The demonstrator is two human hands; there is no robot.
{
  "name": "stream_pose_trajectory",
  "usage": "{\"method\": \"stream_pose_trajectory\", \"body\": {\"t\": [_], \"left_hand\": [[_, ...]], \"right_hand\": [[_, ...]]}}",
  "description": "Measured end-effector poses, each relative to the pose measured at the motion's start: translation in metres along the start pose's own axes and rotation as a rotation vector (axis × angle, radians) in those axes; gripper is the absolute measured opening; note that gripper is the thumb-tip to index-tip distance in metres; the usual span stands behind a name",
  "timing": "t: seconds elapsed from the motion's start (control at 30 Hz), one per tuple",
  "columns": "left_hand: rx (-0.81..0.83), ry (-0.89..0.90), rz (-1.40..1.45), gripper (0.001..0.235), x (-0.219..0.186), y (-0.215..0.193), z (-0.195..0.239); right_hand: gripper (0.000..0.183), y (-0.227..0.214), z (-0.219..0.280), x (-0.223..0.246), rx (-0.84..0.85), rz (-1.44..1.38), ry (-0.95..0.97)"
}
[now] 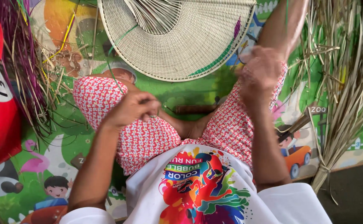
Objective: Weave decorative colored fibers into the edge of a straw fan
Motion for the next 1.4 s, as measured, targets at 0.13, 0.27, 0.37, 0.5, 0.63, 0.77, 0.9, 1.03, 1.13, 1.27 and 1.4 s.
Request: {"method": "stream_pose_trajectory", "body": {"t": [0.13,0.27,0.37,0.5,0.63,0.77,0.9,1.03,1.13,1.27,1.4], "left_hand": [[0.152,0.069,0.204,0.012,0.018,0.054,-0.023],[0.163,-0.02,0.408,0.016,0.033,0.055,-0.024],[0.138,-0.012,0.516,0.014,0.042,0.053,-0.023],[0.172,-0.022,0.562,0.018,0.066,0.056,-0.027],[0.094,0.159,0.484,0.021,0.048,0.065,-0.023],[-0.089,0.377,0.366,0.026,0.009,0.065,-0.008],[-0.135,0.513,0.329,0.028,-0.033,0.064,0.019],[-0.091,0.627,0.52,0.028,-0.056,0.055,0.047],[-0.036,0.679,0.745,0.024,-0.071,0.038,0.073],[0.039,0.815,0.943,0.017,-0.101,0.003,0.117],[-0.082,0.804,1.233,0.014,-0.093,-0.036,0.172]], "right_hand": [[0.027,0.017,0.025,0.132,0.152,-0.285,-0.265],[0.025,0.016,0.037,0.171,0.192,-0.492,-0.353],[0.018,0.026,0.04,0.162,0.158,-0.513,-0.342],[0.019,0.037,0.045,0.16,0.153,-0.545,-0.365],[0.014,0.059,0.055,0.153,0.204,-0.552,-0.293],[0.018,0.07,0.045,0.15,0.303,-0.64,-0.138],[0.016,0.079,0.031,0.136,0.352,-0.641,-0.024],[0.006,0.096,0.022,0.106,0.355,-0.63,0.117],[0.006,0.101,0.012,0.084,0.341,-0.583,0.182],[0.007,0.112,0.002,0.045,0.292,-0.486,0.272],[0.011,0.113,-0.009,0.018,0.318,-0.359,0.358]]}}
Point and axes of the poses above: each hand's wrist, its own z-axis away from the middle knuckle, its own y-axis out of the palm, x = y × z, the point moved 6 cm from there along -z, towards the middle knuckle, and after that the axes turned 1 degree about y, right-handed, at the moved point
